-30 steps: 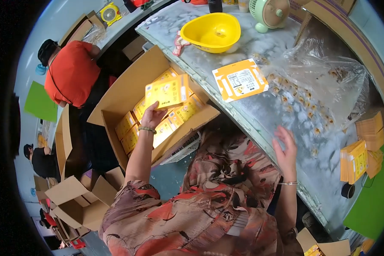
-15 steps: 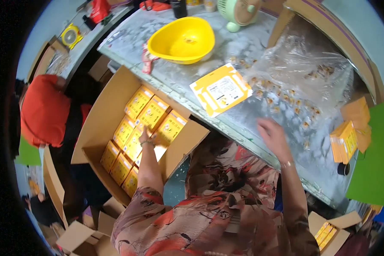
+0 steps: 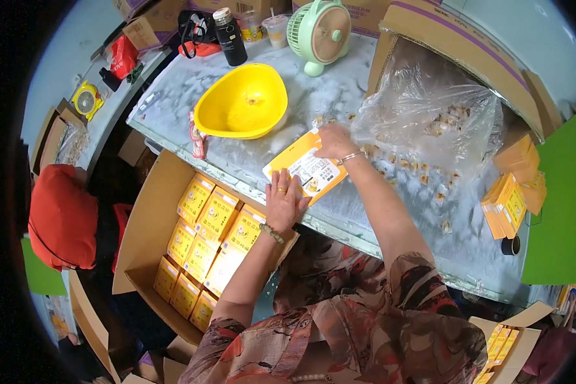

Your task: Packaging small yellow boxes into larger cardboard shipping cartons in a factory environment.

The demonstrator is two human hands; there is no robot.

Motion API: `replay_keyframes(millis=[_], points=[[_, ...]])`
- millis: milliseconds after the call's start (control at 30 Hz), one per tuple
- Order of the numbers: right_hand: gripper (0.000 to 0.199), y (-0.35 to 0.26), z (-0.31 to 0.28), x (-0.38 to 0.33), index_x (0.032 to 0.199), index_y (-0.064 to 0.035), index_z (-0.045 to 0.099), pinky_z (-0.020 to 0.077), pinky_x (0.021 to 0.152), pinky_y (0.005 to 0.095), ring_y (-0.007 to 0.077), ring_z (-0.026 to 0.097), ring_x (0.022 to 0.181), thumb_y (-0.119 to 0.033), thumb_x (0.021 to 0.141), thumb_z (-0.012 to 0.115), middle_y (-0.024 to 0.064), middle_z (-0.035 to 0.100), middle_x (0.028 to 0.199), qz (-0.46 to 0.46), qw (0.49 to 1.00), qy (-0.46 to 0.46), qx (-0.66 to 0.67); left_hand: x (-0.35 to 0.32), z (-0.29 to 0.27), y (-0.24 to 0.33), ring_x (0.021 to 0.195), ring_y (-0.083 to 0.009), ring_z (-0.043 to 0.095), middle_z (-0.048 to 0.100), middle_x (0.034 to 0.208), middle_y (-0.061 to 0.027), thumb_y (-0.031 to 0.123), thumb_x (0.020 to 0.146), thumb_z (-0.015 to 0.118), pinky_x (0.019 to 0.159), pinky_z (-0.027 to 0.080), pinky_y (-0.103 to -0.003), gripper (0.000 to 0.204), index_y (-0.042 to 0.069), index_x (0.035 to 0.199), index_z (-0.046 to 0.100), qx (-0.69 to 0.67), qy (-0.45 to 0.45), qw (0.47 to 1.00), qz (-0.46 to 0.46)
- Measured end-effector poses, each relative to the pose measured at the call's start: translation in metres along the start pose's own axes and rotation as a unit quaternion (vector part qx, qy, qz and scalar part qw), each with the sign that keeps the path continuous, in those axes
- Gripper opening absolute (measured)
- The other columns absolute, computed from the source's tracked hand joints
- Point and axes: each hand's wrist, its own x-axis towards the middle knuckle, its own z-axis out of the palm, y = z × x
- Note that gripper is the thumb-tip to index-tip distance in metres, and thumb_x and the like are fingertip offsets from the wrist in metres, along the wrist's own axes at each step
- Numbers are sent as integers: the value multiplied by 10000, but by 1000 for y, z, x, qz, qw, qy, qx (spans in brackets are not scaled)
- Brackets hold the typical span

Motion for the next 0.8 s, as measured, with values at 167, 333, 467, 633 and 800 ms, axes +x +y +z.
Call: replay_keyframes(millis=[167,333,467,633,800], points=[[393,5,0,13,721,-18,565,413,665,361,301,527,759,-337,513,661,168,551,766,-2,994,-109,-26,-2,9,-6,1134,-402,257,298,1213,-232,332,636,615,873,257,-514,577,31,1092,431,-8,61,998,13],[287,-15,-55,2,737,-50,561,426,633,368,286,553,717,-269,571,642,132,574,750,16,998,-12,65,4,4,4,1138,-407,249,221,1244,-253,277,592,664,895,275,-464,638,25,1113,394,-48,82,995,-6],[220,-51,-76,-3,806,-37,518,429,613,325,267,547,683,-127,625,603,127,560,775,11,997,-4,74,0,7,-7,1147,-396,243,145,1258,-282,203,599,686,914,276,-410,622,11,1115,396,-215,196,956,-26],[209,-51,-98,-53,847,-14,474,441,595,251,169,554,664,-30,668,582,87,561,759,29,918,71,389,-1,-42,1,1118,-414,266,163,1260,-255,173,653,627,887,317,-368,531,10,1104,398,-234,315,916,-90],[223,-51,-104,-157,865,-36,449,420,587,176,72,518,703,29,686,566,26,548,785,128,794,-40,593,-26,-115,59,929,-343,470,460,1019,-199,167,669,604,742,417,-359,401,23,1018,470,-92,85,992,22]])
